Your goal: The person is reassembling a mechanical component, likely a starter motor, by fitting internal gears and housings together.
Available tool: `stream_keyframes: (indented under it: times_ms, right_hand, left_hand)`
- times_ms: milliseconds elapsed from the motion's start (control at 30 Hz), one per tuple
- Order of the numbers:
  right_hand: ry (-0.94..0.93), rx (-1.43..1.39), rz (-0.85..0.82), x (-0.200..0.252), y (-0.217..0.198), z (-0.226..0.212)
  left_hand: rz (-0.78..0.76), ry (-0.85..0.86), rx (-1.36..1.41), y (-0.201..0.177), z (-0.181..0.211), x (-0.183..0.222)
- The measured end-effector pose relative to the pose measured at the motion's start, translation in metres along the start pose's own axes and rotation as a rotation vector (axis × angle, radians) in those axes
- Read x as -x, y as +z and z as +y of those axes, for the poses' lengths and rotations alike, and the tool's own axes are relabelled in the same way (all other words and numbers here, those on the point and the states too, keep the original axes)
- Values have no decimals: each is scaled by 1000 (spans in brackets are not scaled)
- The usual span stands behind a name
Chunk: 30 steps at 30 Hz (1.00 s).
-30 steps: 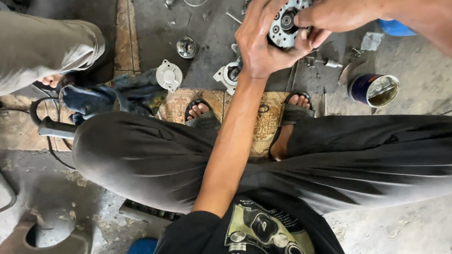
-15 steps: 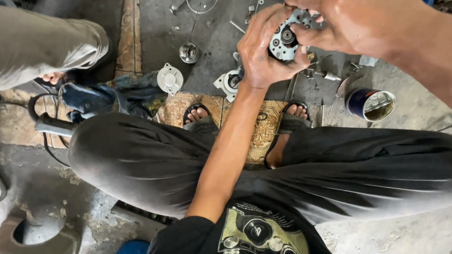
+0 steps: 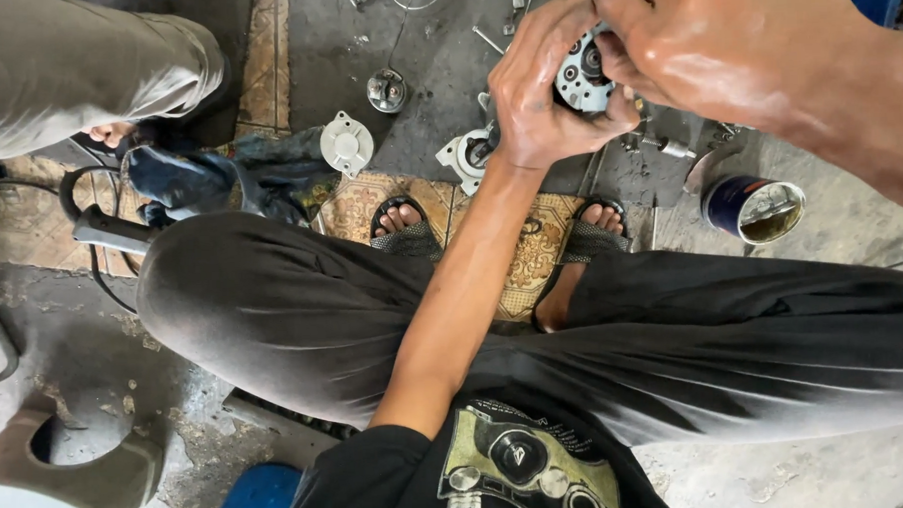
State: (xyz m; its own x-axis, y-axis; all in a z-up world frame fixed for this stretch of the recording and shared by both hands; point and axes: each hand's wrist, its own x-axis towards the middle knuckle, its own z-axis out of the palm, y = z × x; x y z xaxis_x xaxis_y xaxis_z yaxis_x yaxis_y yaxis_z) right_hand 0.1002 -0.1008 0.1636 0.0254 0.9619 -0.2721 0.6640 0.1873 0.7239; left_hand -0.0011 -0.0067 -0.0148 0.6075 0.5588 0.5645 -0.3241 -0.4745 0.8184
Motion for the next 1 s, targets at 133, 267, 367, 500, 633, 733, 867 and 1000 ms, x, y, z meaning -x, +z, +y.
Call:
stream_keyframes:
  times_ms: [133, 267, 367, 500, 633, 733, 867, 1000]
  right_hand:
    - [2, -14, 26, 0, 1, -1]
    - [74, -218, 29, 8, 11, -8]
    - [197, -541, 12, 8, 12, -8]
    - [260, -751, 23, 8, 9, -9]
    - [312, -1030, -44, 2, 0, -3]
    - [361, -1209, 126, 6, 0, 0]
    - [421, -1453, 73, 10, -6, -6]
    - [427, -1576, 198, 16, -16, -19]
  left_hand:
    - [6, -9, -8, 2, -3, 1]
    - [1, -15, 9, -3, 9, -6]
    - [-5, -30, 26, -6, 18, -11]
    - [3, -30, 28, -5, 17, -9]
    - [3, 5, 30, 1, 2, -1]
    - [3, -10, 62, -2, 11, -7]
    - [29, -20, 51, 4, 7, -5]
    - [23, -13, 9, -5, 25, -19]
